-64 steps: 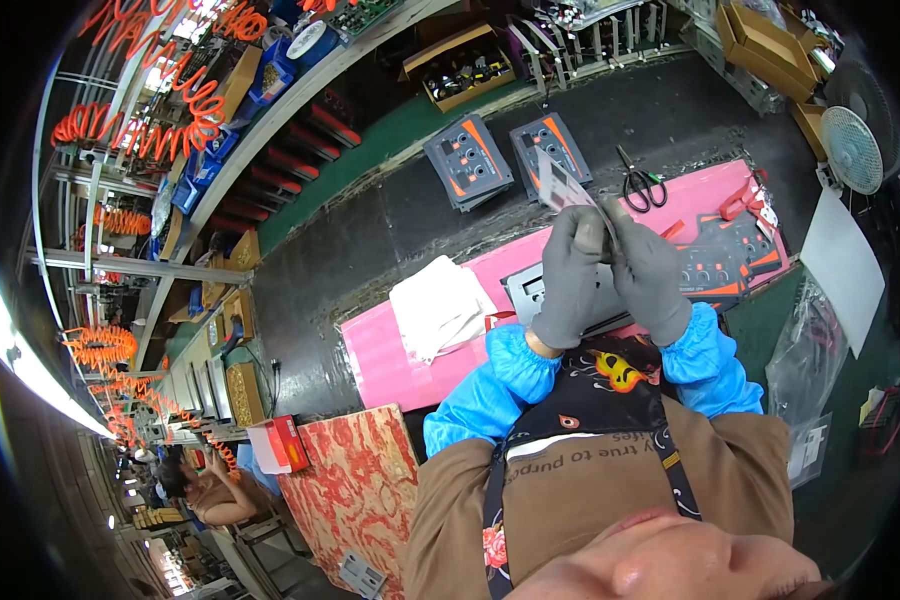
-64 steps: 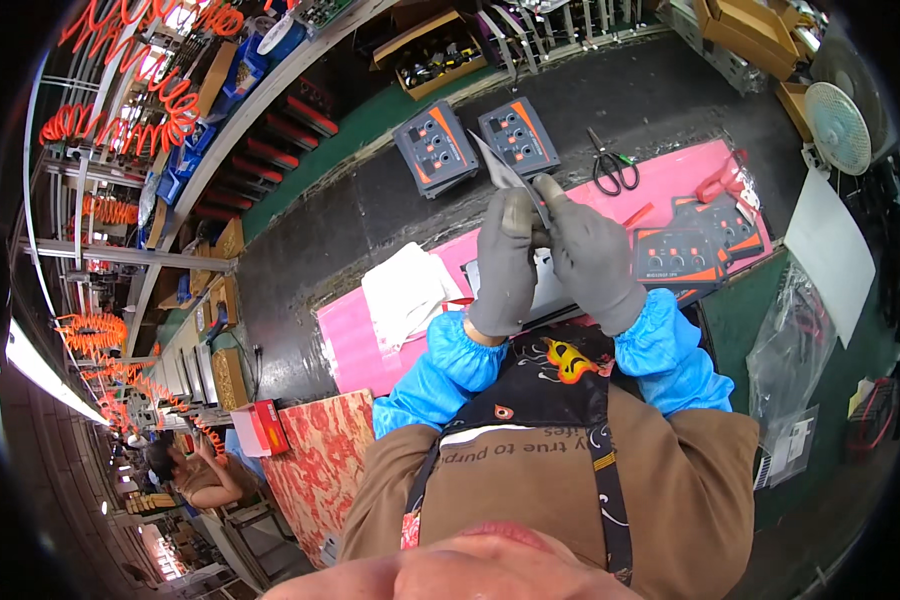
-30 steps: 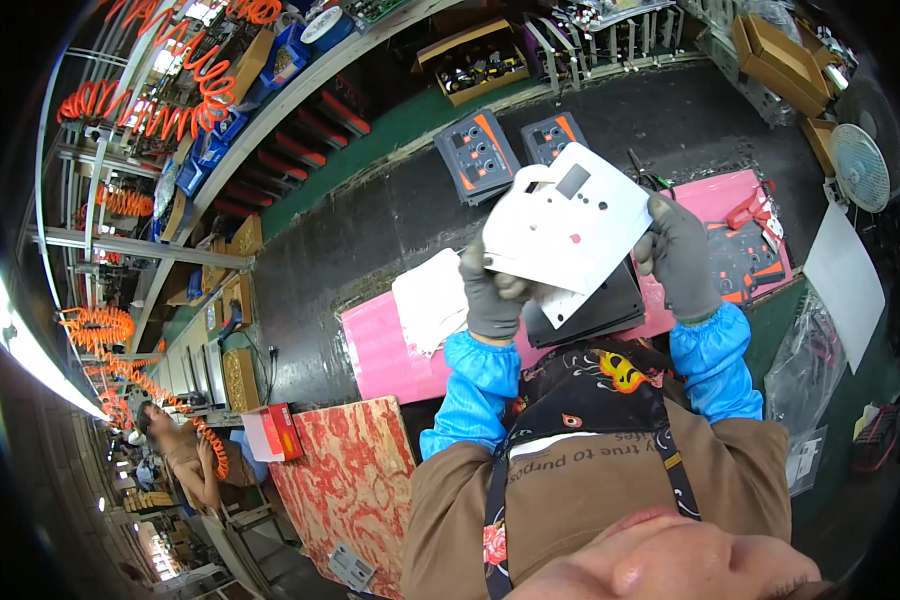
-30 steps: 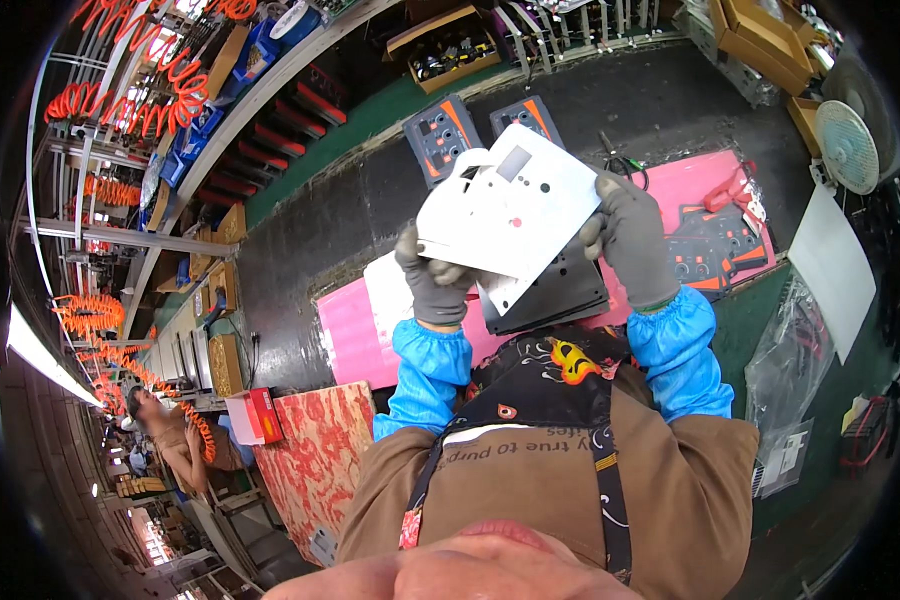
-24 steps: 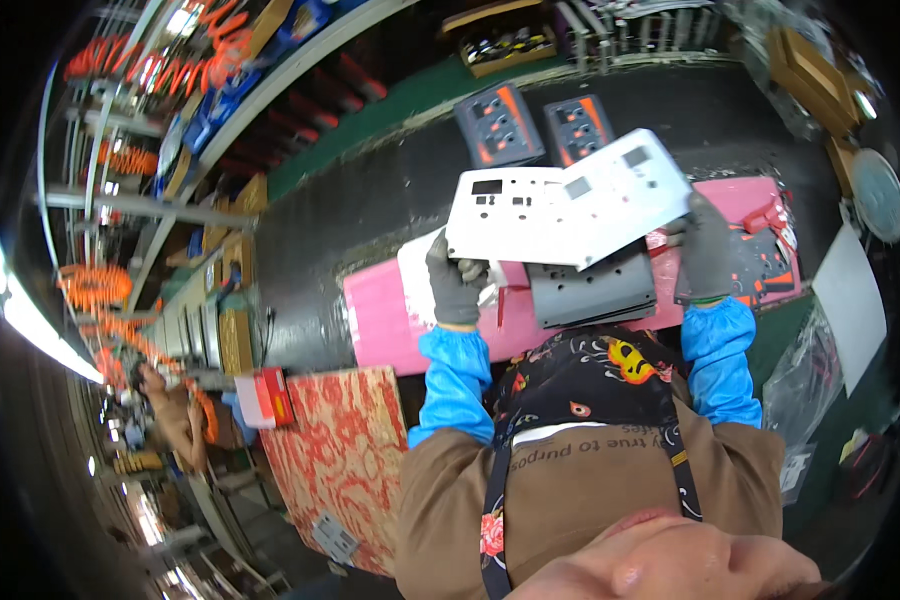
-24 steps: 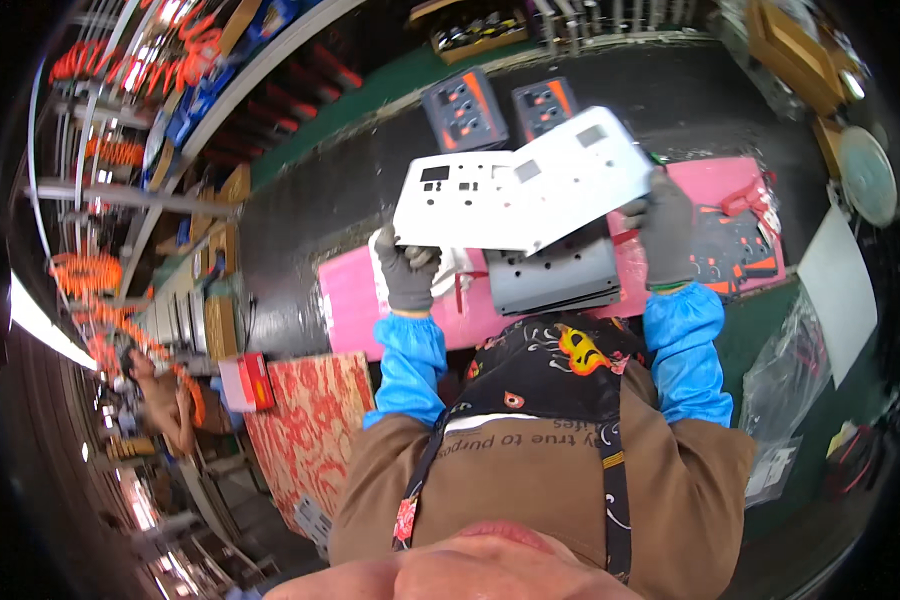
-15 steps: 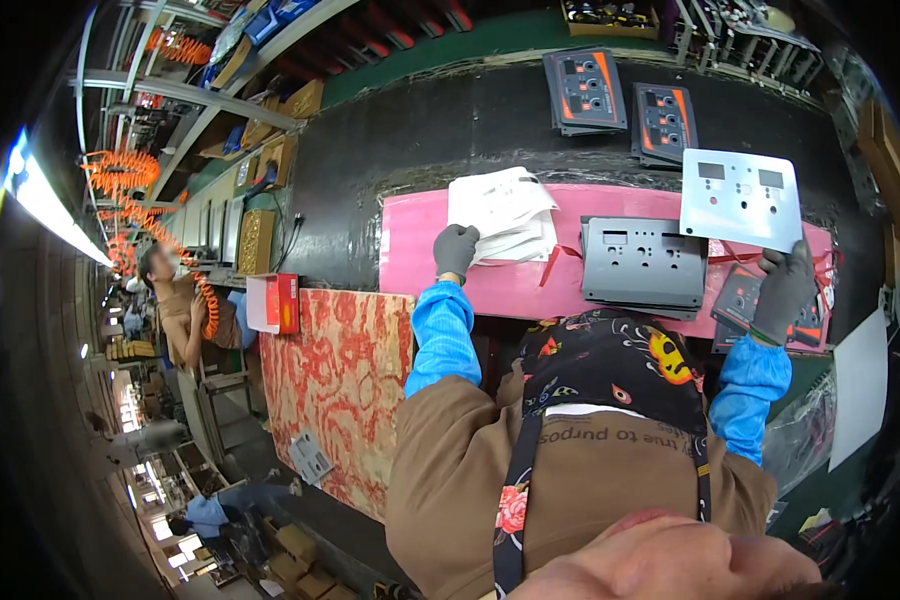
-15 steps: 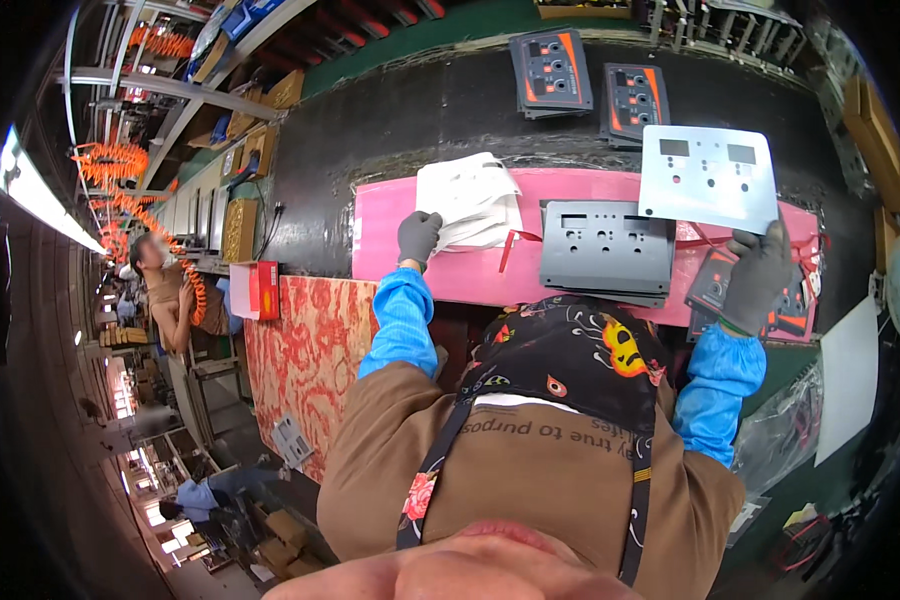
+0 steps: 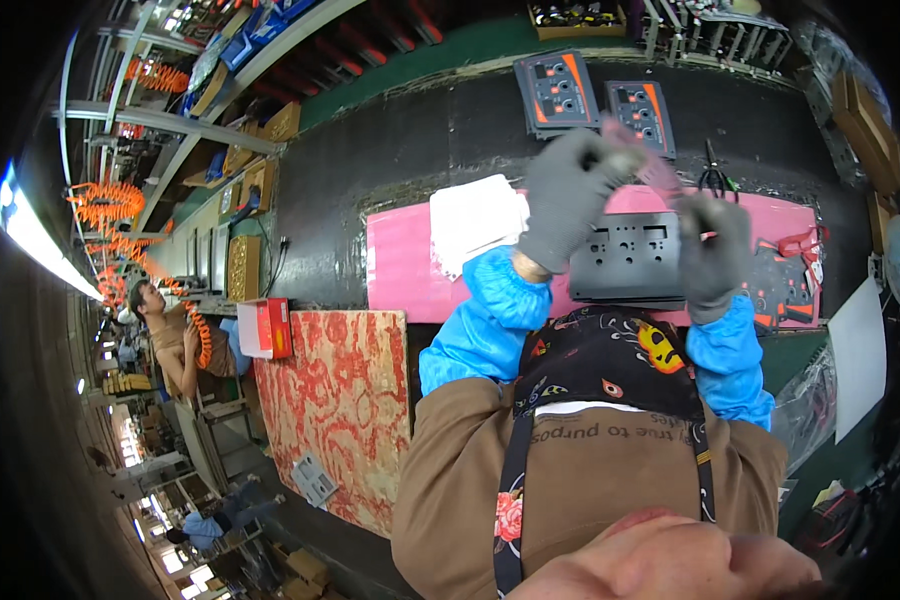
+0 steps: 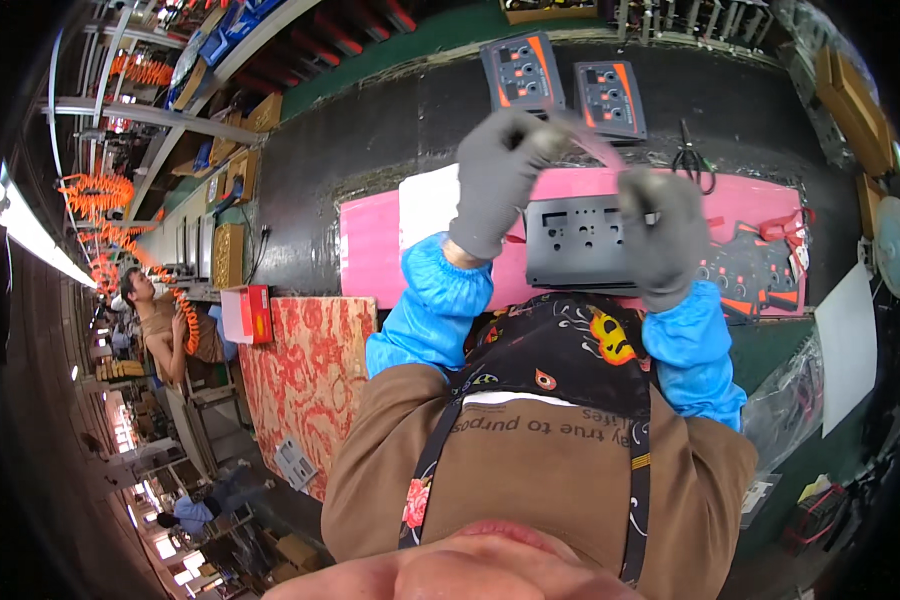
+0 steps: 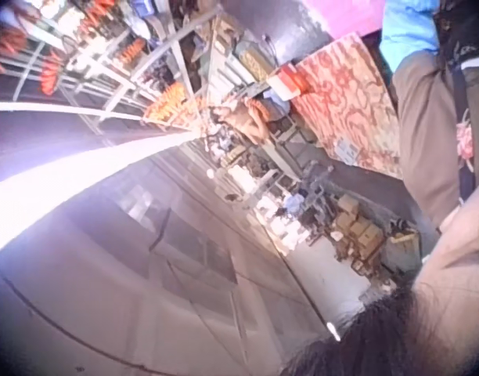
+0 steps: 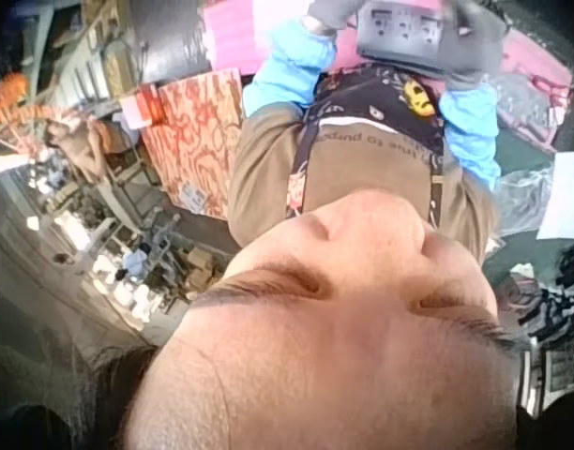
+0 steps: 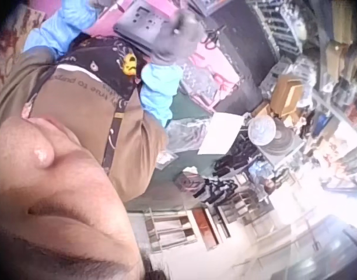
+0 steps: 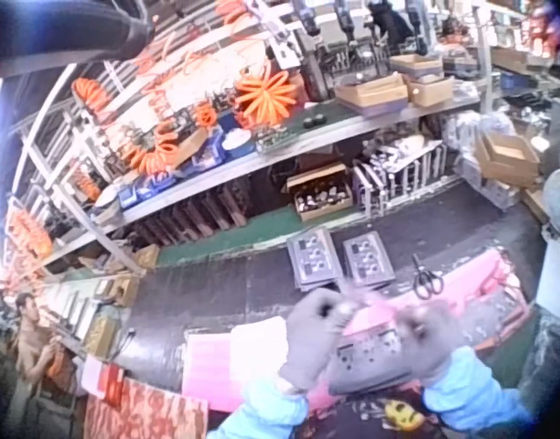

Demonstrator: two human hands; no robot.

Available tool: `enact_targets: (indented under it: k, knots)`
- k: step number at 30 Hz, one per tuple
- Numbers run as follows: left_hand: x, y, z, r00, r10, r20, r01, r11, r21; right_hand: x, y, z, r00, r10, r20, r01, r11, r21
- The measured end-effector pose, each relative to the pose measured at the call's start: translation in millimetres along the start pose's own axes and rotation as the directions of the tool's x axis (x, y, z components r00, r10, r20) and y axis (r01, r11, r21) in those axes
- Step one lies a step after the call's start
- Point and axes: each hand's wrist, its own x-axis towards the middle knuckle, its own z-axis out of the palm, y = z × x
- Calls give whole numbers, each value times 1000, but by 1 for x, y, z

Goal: The person repeatedly picks up a grey electronic device and a white plastic faceplate, aligns them, and places them on a pink workbench. The person handles the items one at a time, flipping the device over to inspect the back and front before setting it down.

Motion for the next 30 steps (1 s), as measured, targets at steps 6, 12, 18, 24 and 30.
enact_targets:
  k: [6,12,18,24,30]
  knots:
    - [1,25,17,984,-75,160,102,981,-166,8,-2,-22,871,-296,391,300,952,51]
    - [-14,27,1,967,-82,241,136,967,-216,-28,31,-29,937,339,-84,-335,940,56]
    - [-23,4,-17,961,-154,228,227,913,-340,-36,72,-38,420,793,441,-887,258,382]
    - [-67,-66,-28,907,-398,139,413,905,-102,-49,65,-59,404,724,559,-865,501,-25]
    - [-105,-134,-17,870,-484,94,488,872,-24,-68,67,-53,446,604,661,-614,743,-265]
